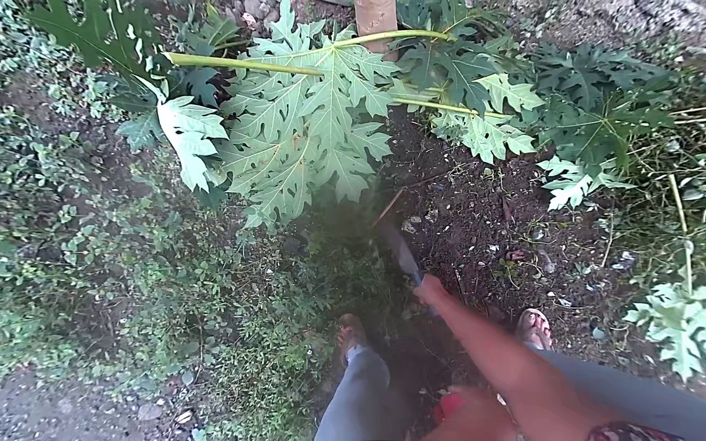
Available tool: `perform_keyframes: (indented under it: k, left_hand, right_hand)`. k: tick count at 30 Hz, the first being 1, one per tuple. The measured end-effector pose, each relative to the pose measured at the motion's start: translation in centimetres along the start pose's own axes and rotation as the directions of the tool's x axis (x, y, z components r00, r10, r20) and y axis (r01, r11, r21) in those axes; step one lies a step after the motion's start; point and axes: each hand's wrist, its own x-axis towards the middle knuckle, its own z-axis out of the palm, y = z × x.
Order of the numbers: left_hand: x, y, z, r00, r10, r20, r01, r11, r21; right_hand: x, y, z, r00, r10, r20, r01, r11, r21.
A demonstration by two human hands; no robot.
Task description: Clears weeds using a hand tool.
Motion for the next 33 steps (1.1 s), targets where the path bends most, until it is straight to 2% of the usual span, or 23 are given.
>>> perform_keyframes:
  k: [1,3,4,6,8,10,11,13,14,15,16,18,20,21,23,25,27,28,30,31,32,33]
  left_hand:
    - [0.2,-0.1,0.1,1.0,0.018,-0.019,-0.018,0.999,-0.026]
    - [-0.4,0.1,-0.2,1.0,-0.003,-0.008,0.003,0.998,-0.069]
    - [-1.1,0.3,-0.5,1.0,-0.026,0.006,0.026,0.998,-0.057]
    - [-2.7,0.6,-1.1,0.997,-0.064,0.037,0.065,0.998,-0.027]
    - [-3.0,0.7,-0.9,0.996,-0.081,0.044,0.082,0.996,-0.026]
    - [-2.4,0.6,-0.4,0.998,-0.058,0.029,0.059,0.998,-0.02]
    - [-2.2,0.4,-0.3,0.999,-0.037,0.027,0.037,0.999,-0.003]
    - [-2.1,0.2,0.0,0.999,-0.022,0.026,0.022,1.0,0.022]
    - [-2.6,0.4,-0.1,0.999,-0.039,0.011,0.039,0.999,-0.014]
    - [-2.3,0.5,0.1,0.999,-0.051,-0.012,0.05,0.998,-0.045]
    - [-1.8,0.5,0.3,0.998,-0.057,-0.02,0.056,0.997,-0.062]
    - [-1.5,0.5,0.3,0.998,-0.053,-0.024,0.052,0.997,-0.059]
    - [-2.3,0.5,0.1,0.998,-0.049,-0.027,0.047,0.997,-0.056]
    - [-2.8,0.5,-0.2,0.999,-0.048,-0.014,0.047,0.998,-0.049]
    - [-3.3,0.4,-0.4,0.999,-0.039,-0.001,0.039,0.999,-0.022]
    - [-3.4,0.3,-0.4,0.999,-0.04,-0.006,0.04,0.999,-0.015]
    - [-1.9,0.4,0.0,0.998,-0.059,-0.007,0.059,0.998,-0.015]
    - [-1.4,0.5,0.1,0.998,-0.063,-0.003,0.063,0.998,-0.021]
    - [-0.9,0.3,0.0,0.998,-0.064,0.008,0.064,0.997,-0.029]
    - [-0.7,0.0,-0.1,0.998,-0.06,0.014,0.06,0.997,-0.038]
    - [-0.6,-0.2,-0.2,0.998,-0.059,0.022,0.061,0.996,-0.058]
    - [-0.7,-0.3,-0.4,0.998,-0.06,0.03,0.063,0.995,-0.079]
  right_hand:
    - [-0.6,0.7,0.3,0.999,-0.028,0.025,0.031,0.989,-0.142]
    - [-1.7,2.4,0.1,0.997,-0.071,0.034,0.078,0.947,-0.311]
    - [-2.1,3.2,-0.3,0.996,-0.085,0.007,0.082,0.936,-0.342]
    - [-2.6,4.5,-1.6,0.993,-0.075,-0.095,0.045,0.958,-0.285]
    - [-2.6,5.4,-2.8,0.974,-0.019,-0.228,-0.001,0.996,-0.086]
    - [-1.8,5.0,-3.6,0.934,0.066,-0.351,0.018,0.973,0.231]
    - [-1.3,4.2,-3.7,0.918,0.112,-0.379,0.058,0.911,0.408]
    - [-0.4,1.9,-3.1,0.91,0.187,-0.37,0.138,0.704,0.696]
    - [-0.1,0.8,-2.5,0.916,0.197,-0.349,0.148,0.642,0.752]
    - [0.1,0.1,-1.7,0.929,0.181,-0.323,0.127,0.664,0.737]
    - [0.3,0.0,-1.0,0.948,0.144,-0.283,0.076,0.763,0.642]
    - [0.0,0.2,-0.3,0.992,0.046,-0.12,-0.022,0.981,0.193]
    - [-0.8,0.3,-0.4,1.0,-0.031,-0.006,0.029,0.974,-0.226]
    - [-1.1,0.6,-0.7,0.998,-0.067,0.02,0.07,0.938,-0.339]
    - [-1.4,1.3,-1.5,0.994,-0.108,0.0,0.099,0.918,-0.384]
    - [-1.6,1.8,-2.5,0.991,-0.097,-0.093,0.069,0.963,-0.259]
    - [-1.4,1.5,-3.0,0.972,-0.04,-0.232,0.043,0.999,0.007]
    - [-1.2,1.0,-2.9,0.958,0.008,-0.288,0.048,0.981,0.187]
    - [-0.4,-0.9,-2.0,0.933,0.106,-0.344,0.11,0.825,0.554]
    - [-0.1,-1.8,-1.3,0.93,0.134,-0.341,0.14,0.73,0.669]
    - [0.2,-2.3,-0.4,0.935,0.142,-0.326,0.137,0.702,0.699]
    - [0.4,-2.1,0.4,0.947,0.125,-0.295,0.099,0.761,0.641]
